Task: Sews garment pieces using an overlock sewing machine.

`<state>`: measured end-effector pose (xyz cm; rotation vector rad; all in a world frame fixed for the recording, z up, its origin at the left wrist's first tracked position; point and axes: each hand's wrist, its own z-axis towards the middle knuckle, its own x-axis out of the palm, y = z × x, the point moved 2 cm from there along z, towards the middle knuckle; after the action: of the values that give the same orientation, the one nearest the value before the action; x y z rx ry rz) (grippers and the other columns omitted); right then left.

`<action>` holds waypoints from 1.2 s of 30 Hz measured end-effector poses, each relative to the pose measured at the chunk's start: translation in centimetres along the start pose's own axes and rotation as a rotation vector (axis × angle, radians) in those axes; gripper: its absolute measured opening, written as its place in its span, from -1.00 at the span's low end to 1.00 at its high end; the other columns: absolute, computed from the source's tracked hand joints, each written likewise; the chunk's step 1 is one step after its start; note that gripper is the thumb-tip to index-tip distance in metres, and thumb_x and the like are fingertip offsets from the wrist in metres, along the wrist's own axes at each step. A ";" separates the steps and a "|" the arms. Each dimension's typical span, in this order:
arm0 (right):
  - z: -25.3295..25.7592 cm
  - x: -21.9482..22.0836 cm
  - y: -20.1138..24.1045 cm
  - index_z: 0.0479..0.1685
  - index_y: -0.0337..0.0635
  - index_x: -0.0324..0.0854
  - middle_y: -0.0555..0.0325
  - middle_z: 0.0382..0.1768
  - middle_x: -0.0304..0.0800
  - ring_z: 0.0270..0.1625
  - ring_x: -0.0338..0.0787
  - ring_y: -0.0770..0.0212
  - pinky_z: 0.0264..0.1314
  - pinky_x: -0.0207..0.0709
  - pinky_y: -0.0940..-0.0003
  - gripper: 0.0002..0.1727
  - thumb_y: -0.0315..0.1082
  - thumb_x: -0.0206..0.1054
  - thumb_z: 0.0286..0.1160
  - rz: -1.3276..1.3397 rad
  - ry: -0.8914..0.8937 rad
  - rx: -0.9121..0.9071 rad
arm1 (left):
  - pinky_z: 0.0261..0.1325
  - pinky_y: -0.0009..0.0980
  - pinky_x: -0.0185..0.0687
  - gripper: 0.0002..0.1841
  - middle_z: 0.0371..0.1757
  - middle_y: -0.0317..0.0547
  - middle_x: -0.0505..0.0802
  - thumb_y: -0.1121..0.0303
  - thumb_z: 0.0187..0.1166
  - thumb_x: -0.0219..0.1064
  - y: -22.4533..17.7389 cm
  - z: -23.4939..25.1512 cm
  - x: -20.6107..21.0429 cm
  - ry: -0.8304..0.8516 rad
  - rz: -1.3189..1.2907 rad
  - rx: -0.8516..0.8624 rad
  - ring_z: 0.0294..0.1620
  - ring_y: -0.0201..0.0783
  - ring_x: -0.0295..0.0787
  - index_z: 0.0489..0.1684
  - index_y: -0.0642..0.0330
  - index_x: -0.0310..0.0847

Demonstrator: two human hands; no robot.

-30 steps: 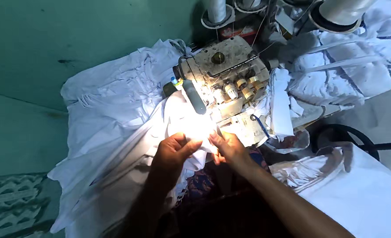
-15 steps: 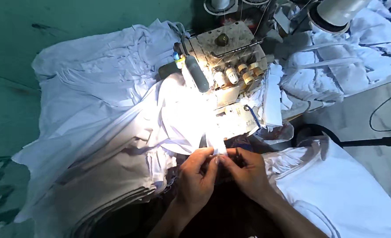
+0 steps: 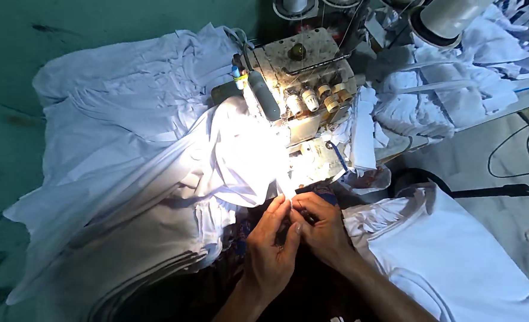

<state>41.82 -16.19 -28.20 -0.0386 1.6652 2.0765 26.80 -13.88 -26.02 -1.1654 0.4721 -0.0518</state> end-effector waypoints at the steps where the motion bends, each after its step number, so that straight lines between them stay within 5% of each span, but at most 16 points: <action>1: 0.2 -0.1 0.2 -0.16 -0.16 0.88 0.17 -0.02 0.87 -0.03 0.83 0.41 -0.02 0.77 0.51 -0.84 -0.29 0.46 0.52 0.069 0.008 0.003 | 0.21 -0.30 0.89 -0.63 0.33 0.09 0.81 0.32 0.72 0.26 0.1 0.4 -0.2 -0.028 -0.051 -0.007 0.22 -0.18 0.85 0.30 0.44 0.67; 3: 0.6 -0.6 0.9 -0.18 -0.25 0.85 0.08 -0.02 0.83 -0.07 0.82 0.35 -0.08 0.78 0.51 -0.82 -0.30 0.46 0.56 0.205 0.027 0.005 | -0.02 -0.33 0.92 -0.69 0.12 -0.02 0.88 0.37 0.72 0.27 0.2 1.5 -0.5 -0.095 -0.197 -0.109 -0.07 -0.24 0.90 0.25 0.43 0.64; 6: 1.3 -1.4 2.4 -0.19 -0.28 0.84 0.04 0.03 0.81 -0.06 0.81 0.31 -0.07 0.77 0.49 -0.81 -0.31 0.46 0.56 0.317 0.061 0.000 | 0.09 -0.21 0.85 -0.70 0.00 0.10 0.86 0.41 0.65 0.33 -0.4 4.0 -1.2 -0.053 -0.698 -0.531 -0.04 -0.12 0.87 0.20 0.44 0.62; 8: 1.9 -1.8 3.5 -0.17 -0.27 0.85 0.04 0.06 0.80 -0.07 0.80 0.34 -0.09 0.76 0.52 -0.81 -0.31 0.45 0.57 0.348 0.067 -0.022 | 0.08 -0.20 0.82 -0.86 -0.18 0.09 0.87 0.48 0.56 0.40 -1.0 5.8 -1.7 -0.007 -0.862 -0.640 -0.14 -0.17 0.86 -0.12 0.41 0.70; 10: 2.6 -2.3 4.4 -0.01 -0.27 0.83 0.05 0.12 0.78 -0.17 0.76 0.40 -0.20 0.71 0.56 -0.77 -0.29 0.41 0.62 0.353 0.043 -0.062 | 0.03 -0.35 0.80 -0.93 -0.28 -0.07 0.88 0.47 0.53 0.46 -2.0 7.3 -2.8 -0.033 -0.620 -0.377 -0.21 -0.31 0.84 -0.26 0.31 0.76; 13: 3.3 -3.2 5.4 0.21 -0.27 0.75 0.12 0.07 0.78 -0.28 0.67 0.48 -0.35 0.60 0.61 -0.68 -0.25 0.34 0.68 0.430 -0.012 -0.099 | 0.00 -0.51 0.83 -0.92 -0.18 -0.33 0.92 0.40 0.44 0.53 -4.9 8.5 -5.2 -0.209 -0.102 0.046 -0.12 -0.46 0.87 -0.22 0.13 0.81; 16: 3.4 -3.6 6.2 0.33 -0.30 0.67 0.22 -0.27 0.77 -0.46 0.57 0.53 -0.48 0.47 0.64 -0.61 -0.22 0.35 0.69 0.637 -0.004 -0.060 | -0.17 -0.50 0.90 -0.75 -0.03 -0.33 0.92 0.33 0.54 0.48 -7.0 7.7 -5.6 -0.077 -0.097 0.171 -0.18 -0.44 0.90 0.10 0.15 0.70; 18: 3.3 -3.4 6.2 0.32 -0.26 0.69 0.25 -0.41 0.72 -0.51 0.57 0.51 -0.47 0.51 0.60 -0.60 -0.20 0.40 0.65 0.785 0.042 0.021 | -0.07 -0.35 0.97 -0.65 0.18 -0.19 0.87 0.31 0.71 0.35 -7.1 6.9 -4.7 0.114 -0.214 0.199 -0.05 -0.31 0.92 0.38 0.22 0.59; 20: 3.2 -2.9 6.1 -0.01 -0.19 0.77 0.24 -0.51 0.73 -0.58 0.57 0.51 -0.51 0.52 0.59 -0.78 -0.25 0.48 0.56 0.866 0.031 0.143 | -0.05 -0.32 0.94 -0.58 0.14 -0.10 0.89 0.34 0.77 0.24 -6.5 6.7 -3.8 0.193 -0.267 0.194 -0.05 -0.28 0.91 0.52 0.33 0.48; 22: 3.0 -2.8 6.0 -0.26 -0.16 0.78 0.24 -0.58 0.71 -0.65 0.52 0.52 -0.59 0.46 0.60 -0.84 -0.25 0.53 0.50 0.841 -0.001 0.240 | -0.08 -0.41 0.89 -0.62 -0.03 -0.17 0.91 0.30 0.82 0.15 -5.5 7.5 -3.8 0.175 -0.130 0.171 -0.13 -0.40 0.88 0.45 0.34 0.55; 24: 2.7 -3.0 6.0 -0.27 -0.15 0.78 0.26 -0.61 0.68 -0.67 0.50 0.52 -0.61 0.44 0.60 -0.84 -0.25 0.54 0.49 0.805 0.005 0.236 | -0.12 -0.45 0.83 -0.66 -0.08 -0.19 0.93 0.27 0.80 0.11 -3.0 9.5 -4.8 0.124 0.228 0.249 -0.17 -0.45 0.87 0.23 0.28 0.72; 27: 2.0 -3.6 6.4 -0.24 -0.14 0.76 0.30 -0.61 0.65 -0.64 0.52 0.53 -0.59 0.45 0.61 -0.88 -0.29 0.51 0.53 0.766 0.066 0.138 | 0.05 -0.07 0.73 -0.64 -0.10 -0.02 0.87 0.10 0.56 0.23 1.8 12.4 -7.9 0.208 0.879 0.369 0.05 -0.03 0.80 -0.12 0.19 0.84; 29: 1.8 -3.9 6.4 -0.21 -0.15 0.76 0.30 -0.59 0.67 -0.61 0.55 0.52 -0.57 0.48 0.61 -0.90 -0.32 0.50 0.54 0.738 0.069 0.100 | 0.04 0.02 0.65 -0.54 -0.22 0.00 0.79 -0.09 0.53 0.25 2.3 13.2 -10.1 0.350 1.056 0.319 0.01 0.09 0.74 -0.36 0.18 0.75; 32: 2.1 -4.2 6.3 -0.14 -0.15 0.78 0.33 -0.55 0.70 -0.60 0.55 0.55 -0.55 0.48 0.64 -0.91 -0.33 0.46 0.58 0.722 0.054 0.080 | -0.11 -0.05 0.72 -0.56 -0.25 -0.09 0.81 -0.09 0.63 0.18 0.3 12.1 -12.0 0.527 0.989 0.244 -0.09 -0.04 0.80 -0.31 0.08 0.80; 36: 3.7 -3.7 6.7 0.03 -0.19 0.77 0.36 -0.48 0.72 -0.53 0.57 0.57 -0.49 0.49 0.64 -0.76 -0.22 0.31 0.73 0.750 0.183 0.036 | -0.46 -0.28 0.63 -0.60 -0.38 -0.25 0.75 -0.08 0.70 0.18 -3.9 9.0 -12.1 0.604 0.751 0.290 -0.49 -0.30 0.68 -0.29 -0.01 0.77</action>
<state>43.58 -15.07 -19.94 0.4939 2.0399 2.6296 20.16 -4.23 -15.72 -0.6135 1.3662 0.1791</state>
